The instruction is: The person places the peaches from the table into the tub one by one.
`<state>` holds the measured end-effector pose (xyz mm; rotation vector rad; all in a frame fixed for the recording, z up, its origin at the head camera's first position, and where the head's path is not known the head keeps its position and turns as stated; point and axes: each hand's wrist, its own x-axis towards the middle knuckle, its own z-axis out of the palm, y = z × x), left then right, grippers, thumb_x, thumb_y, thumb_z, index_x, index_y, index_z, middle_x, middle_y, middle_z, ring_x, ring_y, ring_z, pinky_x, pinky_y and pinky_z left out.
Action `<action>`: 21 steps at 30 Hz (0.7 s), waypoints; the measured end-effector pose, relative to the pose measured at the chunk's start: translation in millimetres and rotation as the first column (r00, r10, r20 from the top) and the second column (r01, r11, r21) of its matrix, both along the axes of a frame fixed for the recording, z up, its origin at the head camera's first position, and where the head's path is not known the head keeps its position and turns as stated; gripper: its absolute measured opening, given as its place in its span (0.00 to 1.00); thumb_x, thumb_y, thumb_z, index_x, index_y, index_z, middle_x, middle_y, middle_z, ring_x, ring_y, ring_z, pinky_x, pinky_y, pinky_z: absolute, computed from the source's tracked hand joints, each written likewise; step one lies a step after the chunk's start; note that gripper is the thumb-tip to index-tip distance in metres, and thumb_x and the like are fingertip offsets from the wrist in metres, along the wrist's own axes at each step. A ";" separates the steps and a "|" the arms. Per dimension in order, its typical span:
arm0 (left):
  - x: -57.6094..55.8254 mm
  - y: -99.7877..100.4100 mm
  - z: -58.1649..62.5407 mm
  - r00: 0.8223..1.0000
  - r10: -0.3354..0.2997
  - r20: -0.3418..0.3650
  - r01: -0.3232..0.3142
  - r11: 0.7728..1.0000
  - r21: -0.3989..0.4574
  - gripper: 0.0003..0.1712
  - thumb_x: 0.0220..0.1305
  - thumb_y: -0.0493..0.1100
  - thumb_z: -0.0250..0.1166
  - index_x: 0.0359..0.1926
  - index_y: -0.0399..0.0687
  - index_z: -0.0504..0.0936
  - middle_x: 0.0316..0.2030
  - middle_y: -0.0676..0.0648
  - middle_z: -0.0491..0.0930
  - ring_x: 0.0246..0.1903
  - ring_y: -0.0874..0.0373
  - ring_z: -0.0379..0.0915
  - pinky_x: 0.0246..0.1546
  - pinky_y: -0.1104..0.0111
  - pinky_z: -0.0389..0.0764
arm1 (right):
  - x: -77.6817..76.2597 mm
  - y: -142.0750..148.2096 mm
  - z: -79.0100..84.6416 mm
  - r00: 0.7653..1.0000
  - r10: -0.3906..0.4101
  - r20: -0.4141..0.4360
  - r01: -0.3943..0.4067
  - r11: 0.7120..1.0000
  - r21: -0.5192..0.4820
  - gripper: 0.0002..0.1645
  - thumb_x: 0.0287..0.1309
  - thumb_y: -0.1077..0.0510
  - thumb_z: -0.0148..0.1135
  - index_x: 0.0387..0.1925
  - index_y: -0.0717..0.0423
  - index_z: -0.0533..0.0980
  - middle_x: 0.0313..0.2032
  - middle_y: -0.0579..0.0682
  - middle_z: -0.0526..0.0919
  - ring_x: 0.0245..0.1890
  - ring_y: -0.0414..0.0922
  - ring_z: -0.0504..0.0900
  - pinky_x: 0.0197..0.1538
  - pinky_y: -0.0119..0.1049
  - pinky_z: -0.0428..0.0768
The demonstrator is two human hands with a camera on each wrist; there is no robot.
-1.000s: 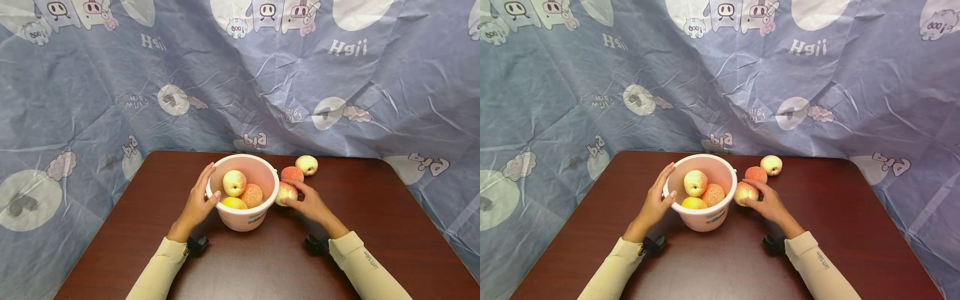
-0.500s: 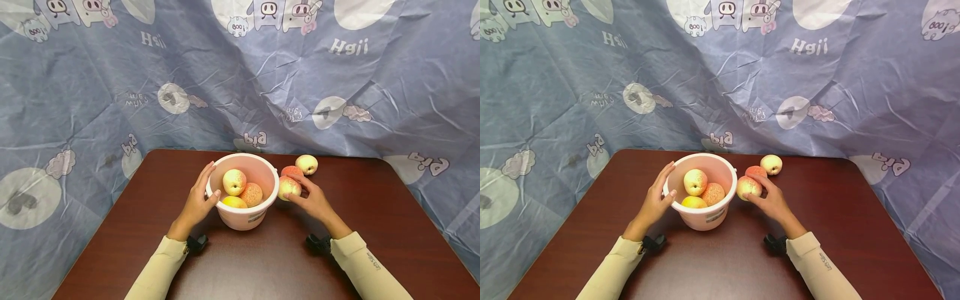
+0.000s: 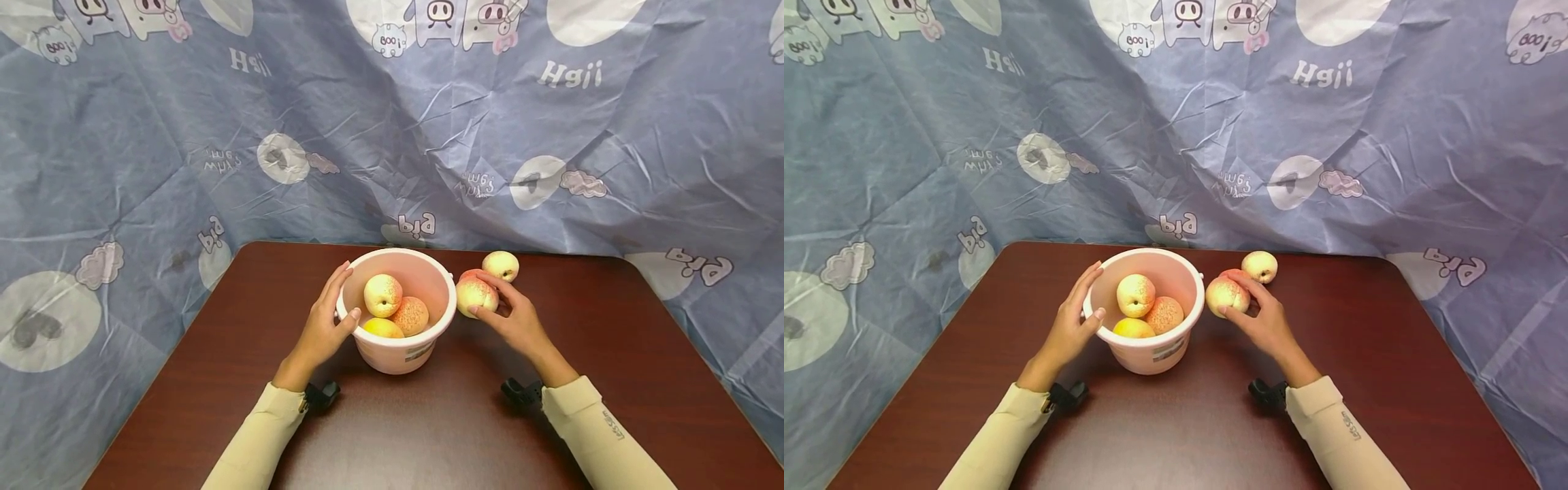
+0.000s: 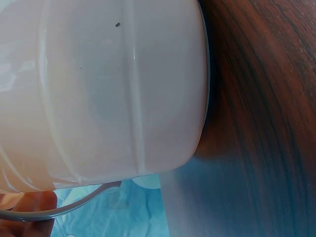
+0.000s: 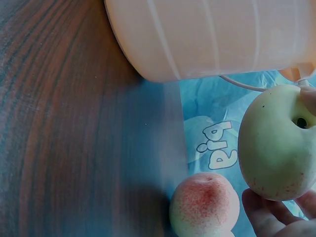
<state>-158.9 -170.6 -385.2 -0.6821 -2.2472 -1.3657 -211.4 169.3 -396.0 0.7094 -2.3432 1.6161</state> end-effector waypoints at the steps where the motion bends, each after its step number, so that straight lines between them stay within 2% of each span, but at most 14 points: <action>1: -0.3 0.0 -0.2 1.000 0.000 0.003 0.000 1.000 -0.002 0.38 0.58 0.37 0.58 0.68 0.29 0.59 0.71 0.37 0.55 0.67 0.39 0.55 0.62 0.45 0.62 | -0.1 0.5 0.7 1.000 0.000 -0.002 0.000 1.000 -0.001 0.36 0.50 0.68 0.70 0.63 0.63 0.70 0.57 0.60 0.76 0.49 0.48 0.77 0.48 0.27 0.77; 13: 0.1 0.8 0.2 1.000 0.000 -0.001 0.000 1.000 -0.008 0.37 0.58 0.37 0.58 0.68 0.28 0.59 0.71 0.36 0.55 0.67 0.37 0.56 0.62 0.44 0.62 | 3.1 2.8 6.3 0.999 -0.051 -0.007 0.051 0.999 0.003 0.36 0.50 0.68 0.70 0.62 0.64 0.70 0.58 0.60 0.75 0.45 0.41 0.77 0.46 0.24 0.76; 21: -0.5 0.8 2.1 1.000 0.003 -0.006 -0.003 1.000 -0.009 0.37 0.57 0.36 0.58 0.68 0.29 0.60 0.70 0.36 0.55 0.67 0.37 0.56 0.62 0.44 0.62 | 4.1 3.0 13.6 0.998 -0.053 -0.018 0.053 0.999 -0.010 0.36 0.49 0.69 0.70 0.62 0.64 0.70 0.57 0.60 0.76 0.45 0.42 0.77 0.47 0.25 0.77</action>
